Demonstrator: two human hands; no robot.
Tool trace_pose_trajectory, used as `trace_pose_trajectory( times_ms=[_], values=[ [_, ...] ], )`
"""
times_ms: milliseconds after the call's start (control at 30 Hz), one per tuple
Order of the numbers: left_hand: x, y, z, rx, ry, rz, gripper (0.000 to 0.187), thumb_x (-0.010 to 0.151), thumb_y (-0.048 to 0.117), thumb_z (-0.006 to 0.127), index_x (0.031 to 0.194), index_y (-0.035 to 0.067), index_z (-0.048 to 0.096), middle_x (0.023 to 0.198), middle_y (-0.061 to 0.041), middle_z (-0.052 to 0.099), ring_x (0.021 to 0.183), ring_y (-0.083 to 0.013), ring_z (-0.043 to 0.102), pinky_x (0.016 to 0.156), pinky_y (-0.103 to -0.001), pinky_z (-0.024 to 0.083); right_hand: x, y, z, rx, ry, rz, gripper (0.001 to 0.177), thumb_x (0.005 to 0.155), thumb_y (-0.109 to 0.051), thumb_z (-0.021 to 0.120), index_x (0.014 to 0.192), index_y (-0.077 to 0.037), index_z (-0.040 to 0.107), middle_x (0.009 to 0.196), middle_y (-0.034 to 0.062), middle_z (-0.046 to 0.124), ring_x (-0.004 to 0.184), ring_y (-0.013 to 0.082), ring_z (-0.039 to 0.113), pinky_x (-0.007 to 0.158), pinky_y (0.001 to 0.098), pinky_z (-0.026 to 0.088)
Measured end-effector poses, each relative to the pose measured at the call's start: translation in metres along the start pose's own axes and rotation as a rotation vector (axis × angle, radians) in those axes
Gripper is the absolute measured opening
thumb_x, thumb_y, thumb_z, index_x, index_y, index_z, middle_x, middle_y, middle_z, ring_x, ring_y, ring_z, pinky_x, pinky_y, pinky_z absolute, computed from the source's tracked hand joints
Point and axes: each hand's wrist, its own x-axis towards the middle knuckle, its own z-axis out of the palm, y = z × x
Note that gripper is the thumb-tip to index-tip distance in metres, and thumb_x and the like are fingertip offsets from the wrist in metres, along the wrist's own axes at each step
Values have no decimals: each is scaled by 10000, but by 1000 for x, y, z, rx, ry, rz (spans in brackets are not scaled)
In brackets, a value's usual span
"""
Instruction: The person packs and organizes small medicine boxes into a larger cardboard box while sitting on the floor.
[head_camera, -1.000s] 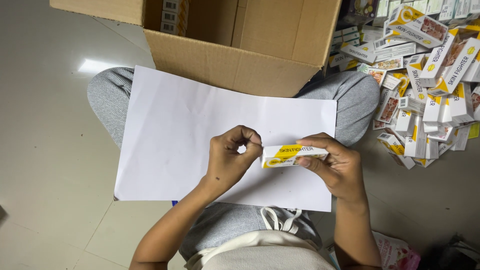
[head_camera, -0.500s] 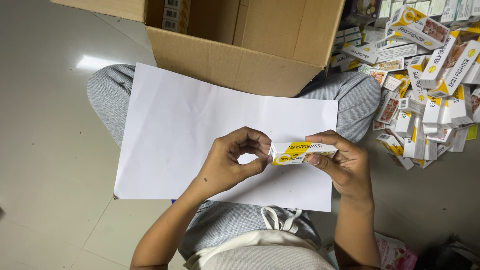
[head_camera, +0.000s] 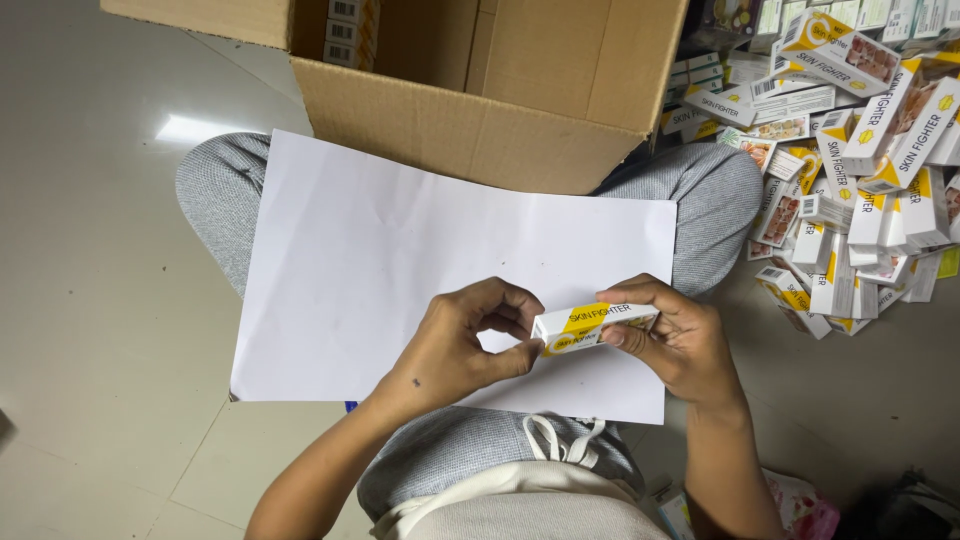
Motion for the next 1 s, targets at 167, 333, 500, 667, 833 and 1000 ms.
trace_pose_trajectory(
  times_ms=[167, 333, 500, 667, 833, 1000],
  values=[
    [-4, -4, 5, 29, 22, -57, 296, 826, 35, 752, 1094, -66, 677, 1026, -124, 759, 965, -192, 783, 887, -303, 658, -4, -2, 4, -73, -19, 5, 303, 915, -20, 735, 1203, 53, 674, 1162, 126, 695, 1023, 132, 685, 892, 256, 590],
    [-1, -11, 10, 165, 85, -29, 311, 824, 26, 706, 1122, -50, 660, 991, -133, 772, 938, -178, 788, 711, -273, 668, -2, -1, 12, -94, 3, -31, 306, 914, -57, 743, 1195, 42, 671, 1160, 130, 705, 1034, 139, 697, 892, 255, 597],
    [3, -15, 11, 247, 160, 26, 338, 812, 18, 682, 1144, -43, 651, 978, -147, 779, 928, -165, 785, 564, -251, 651, 1, -1, 17, -97, 65, -22, 312, 911, -77, 751, 1193, 38, 681, 1136, 130, 719, 1019, 140, 708, 877, 250, 593],
    [9, -15, 9, 256, 227, 84, 342, 818, 11, 685, 1156, -39, 661, 969, -146, 787, 919, -159, 784, 525, -242, 632, 5, -7, 21, -126, 119, -78, 310, 918, -58, 760, 1201, 37, 674, 1176, 131, 704, 1050, 138, 688, 918, 250, 581],
    [11, -26, 9, 269, 222, 142, 336, 836, 9, 686, 1167, -38, 654, 992, -147, 779, 933, -158, 779, 540, -229, 641, 6, -2, 19, -126, 120, -71, 309, 915, -51, 762, 1196, 39, 673, 1179, 134, 707, 1055, 140, 691, 912, 251, 583],
    [14, -27, 8, 299, 231, 194, 339, 844, 0, 678, 1178, -47, 648, 1006, -161, 757, 917, -169, 770, 533, -233, 636, 8, 4, 18, -99, 133, -53, 297, 917, -51, 757, 1188, 34, 673, 1162, 132, 718, 1047, 139, 705, 894, 250, 594]
  ],
)
